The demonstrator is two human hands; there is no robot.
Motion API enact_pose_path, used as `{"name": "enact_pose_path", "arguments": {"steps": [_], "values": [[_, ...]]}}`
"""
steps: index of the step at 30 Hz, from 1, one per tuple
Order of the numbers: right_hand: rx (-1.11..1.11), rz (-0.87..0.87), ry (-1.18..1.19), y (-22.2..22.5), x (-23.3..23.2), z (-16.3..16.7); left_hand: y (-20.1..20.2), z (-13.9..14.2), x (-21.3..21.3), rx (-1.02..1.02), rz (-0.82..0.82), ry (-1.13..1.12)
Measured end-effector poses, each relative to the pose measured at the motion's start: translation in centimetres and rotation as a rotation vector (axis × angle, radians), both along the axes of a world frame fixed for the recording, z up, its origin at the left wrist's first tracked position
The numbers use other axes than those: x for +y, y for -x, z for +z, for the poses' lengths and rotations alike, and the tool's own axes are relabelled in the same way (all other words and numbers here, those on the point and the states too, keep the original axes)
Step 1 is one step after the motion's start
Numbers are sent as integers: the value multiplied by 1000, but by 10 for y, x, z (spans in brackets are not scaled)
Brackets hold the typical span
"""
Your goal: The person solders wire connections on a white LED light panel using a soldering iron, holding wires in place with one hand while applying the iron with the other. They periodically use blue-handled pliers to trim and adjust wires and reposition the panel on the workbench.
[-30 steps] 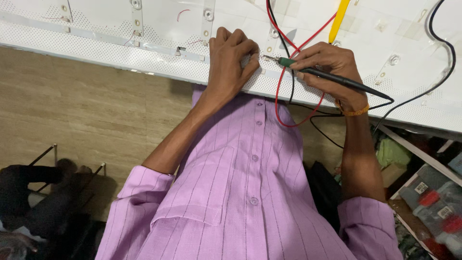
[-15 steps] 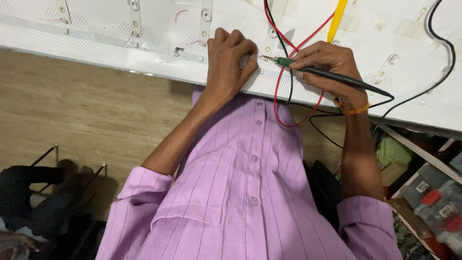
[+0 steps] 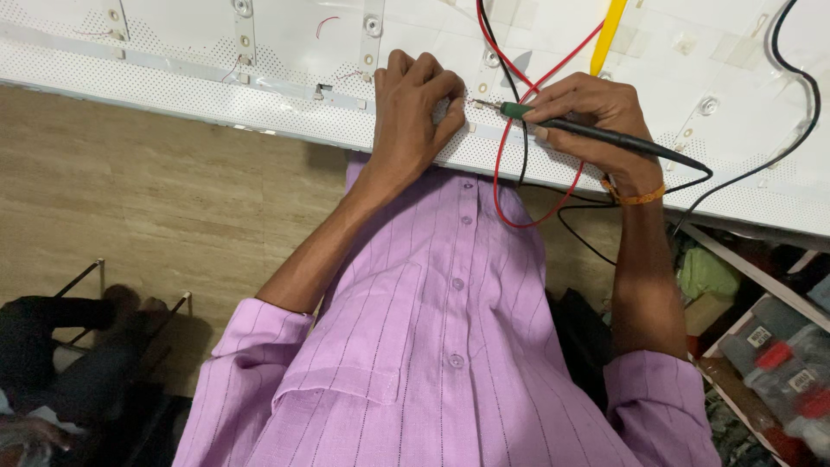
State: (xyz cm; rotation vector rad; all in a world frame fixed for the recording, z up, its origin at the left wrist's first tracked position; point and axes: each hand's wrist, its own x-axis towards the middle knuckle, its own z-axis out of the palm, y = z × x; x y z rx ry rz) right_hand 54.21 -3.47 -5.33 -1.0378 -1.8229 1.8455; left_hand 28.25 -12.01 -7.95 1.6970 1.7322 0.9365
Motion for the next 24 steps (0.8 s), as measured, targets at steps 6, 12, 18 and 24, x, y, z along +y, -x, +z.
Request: {"name": "enact_pose_path", "arguments": {"steps": [6, 12, 18, 24], "values": [[24, -11, 33, 0, 0, 1, 0, 0, -1, 12, 3, -19], [18, -6, 32, 0, 1, 1, 0, 1, 0, 4, 0, -10], [16, 18, -28, -3, 2, -1, 1, 3, 0, -11, 1, -18], [57, -27, 0, -4, -1, -4, 0, 2, -1, -5, 6, -26]]}}
